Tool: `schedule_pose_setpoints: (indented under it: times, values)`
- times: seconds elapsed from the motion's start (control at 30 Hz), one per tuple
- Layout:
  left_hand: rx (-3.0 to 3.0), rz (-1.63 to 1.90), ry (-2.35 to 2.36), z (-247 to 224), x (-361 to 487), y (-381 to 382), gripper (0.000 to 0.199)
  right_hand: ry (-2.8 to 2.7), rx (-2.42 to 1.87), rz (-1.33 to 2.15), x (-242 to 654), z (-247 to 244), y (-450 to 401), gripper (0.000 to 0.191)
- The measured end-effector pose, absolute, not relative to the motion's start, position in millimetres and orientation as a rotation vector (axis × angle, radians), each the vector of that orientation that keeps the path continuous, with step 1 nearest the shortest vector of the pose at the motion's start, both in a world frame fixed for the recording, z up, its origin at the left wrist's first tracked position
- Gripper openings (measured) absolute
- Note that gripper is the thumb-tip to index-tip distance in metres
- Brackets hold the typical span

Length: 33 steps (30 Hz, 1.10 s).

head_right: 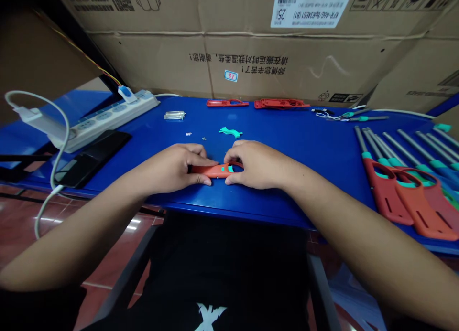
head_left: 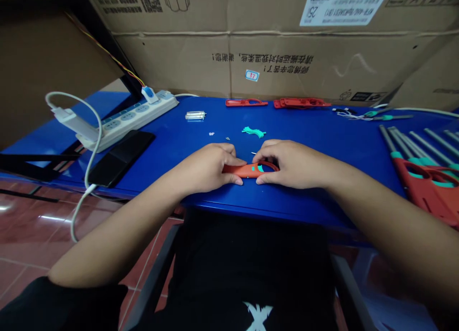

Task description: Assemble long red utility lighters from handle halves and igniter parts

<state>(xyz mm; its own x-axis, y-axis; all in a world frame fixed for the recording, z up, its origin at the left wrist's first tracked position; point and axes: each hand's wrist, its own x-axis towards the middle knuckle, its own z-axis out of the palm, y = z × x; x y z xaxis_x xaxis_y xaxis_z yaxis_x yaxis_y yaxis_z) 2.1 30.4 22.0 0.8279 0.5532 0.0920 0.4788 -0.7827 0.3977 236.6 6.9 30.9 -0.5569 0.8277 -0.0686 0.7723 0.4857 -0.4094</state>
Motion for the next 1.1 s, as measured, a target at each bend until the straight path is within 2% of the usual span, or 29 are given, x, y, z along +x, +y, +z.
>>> schedule_pose_setpoints:
  times: [0.2, 0.47, 0.6, 0.77, 0.9, 1.1]
  values:
    - [2.575, 0.333, 0.778, 17, -1, 33, 0.041, -2.596, -1.442, 0.605, 231, 34, 3, 0.033]
    - [2.773, 0.236, 0.711, 21, 1, 27, 0.033, -2.686, -1.335, 0.545, 233, 33, 2, 0.033]
    - [3.011, 0.125, 0.625, 21, 2, 24, 0.034, -2.788, -1.221, 0.408, 240, 34, -4, 0.043]
    - [3.159, 0.136, 0.614, 16, 0, 22, 0.039, -2.803, -1.334, 0.143, 241, 30, -17, 0.030]
    - [3.150, 0.177, 0.634, 13, -3, 17, 0.039, -2.765, -1.299, -0.107, 248, 21, -31, 0.034]
    - [3.167, 0.173, 0.635, 15, 0, 11, 0.039, -2.721, -1.264, -0.296, 259, 10, -47, 0.033]
